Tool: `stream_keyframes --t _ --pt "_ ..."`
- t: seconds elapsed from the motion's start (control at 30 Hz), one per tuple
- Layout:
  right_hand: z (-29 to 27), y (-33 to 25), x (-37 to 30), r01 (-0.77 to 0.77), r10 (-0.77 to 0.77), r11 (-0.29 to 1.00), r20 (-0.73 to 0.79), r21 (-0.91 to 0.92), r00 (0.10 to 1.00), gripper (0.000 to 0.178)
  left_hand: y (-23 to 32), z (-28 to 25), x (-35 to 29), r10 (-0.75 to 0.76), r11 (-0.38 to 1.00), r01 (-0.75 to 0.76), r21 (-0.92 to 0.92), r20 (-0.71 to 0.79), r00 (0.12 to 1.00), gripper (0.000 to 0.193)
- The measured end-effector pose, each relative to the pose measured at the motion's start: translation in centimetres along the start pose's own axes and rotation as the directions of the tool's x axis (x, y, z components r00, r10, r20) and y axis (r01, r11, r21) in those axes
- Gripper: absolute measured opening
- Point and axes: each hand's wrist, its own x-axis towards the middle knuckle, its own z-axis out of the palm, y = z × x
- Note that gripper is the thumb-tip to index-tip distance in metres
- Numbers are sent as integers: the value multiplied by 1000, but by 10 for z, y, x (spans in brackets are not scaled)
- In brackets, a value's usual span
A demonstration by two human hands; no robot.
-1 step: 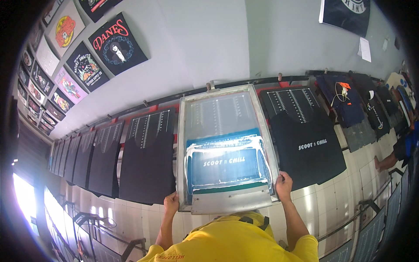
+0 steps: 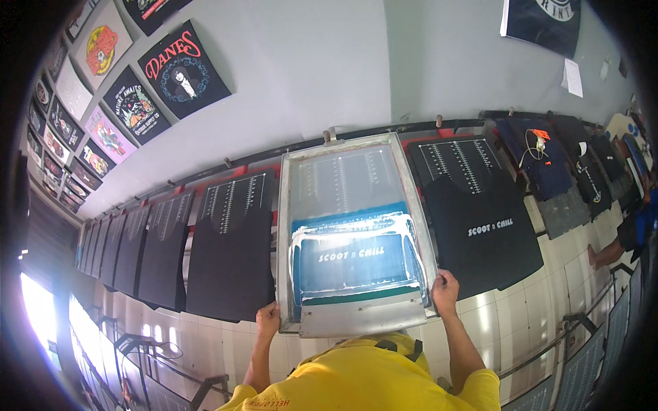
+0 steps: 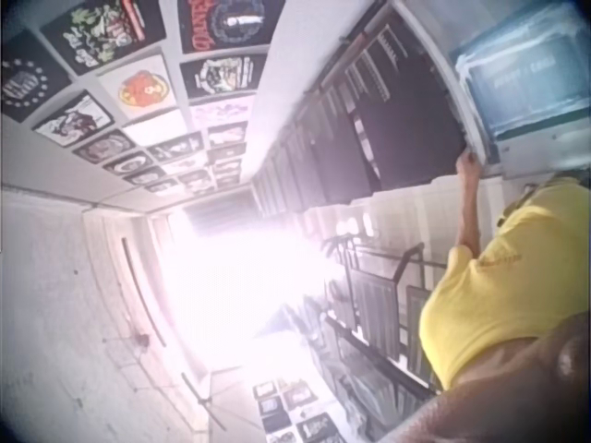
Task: The person performs screen printing by sliding a squeegee across a screen to apply ink to black t-shirts mounted on boards.
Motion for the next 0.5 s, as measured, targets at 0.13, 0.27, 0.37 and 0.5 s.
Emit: stream_keyframes --t 0.13,0.27,0.37,0.5 --pt "-5 -25 2 -212 207 975 69 71 976 19 4 -7 -2 28 999 -30 -43 -41 999 22" --pt "0 -14 -2 -143 143 987 5 79 990 17 -6 -4 3 25 999 -24 -37 4 1000 21" --pt "2 -24 0 -148 148 988 15 36 989 17 -19 -1 6 56 997 -57 -47 -12 998 20" --pt "-3 -36 4 -71 71 996 4 -61 997 18 -5 -7 6 -7 997 1 79 72 997 18"
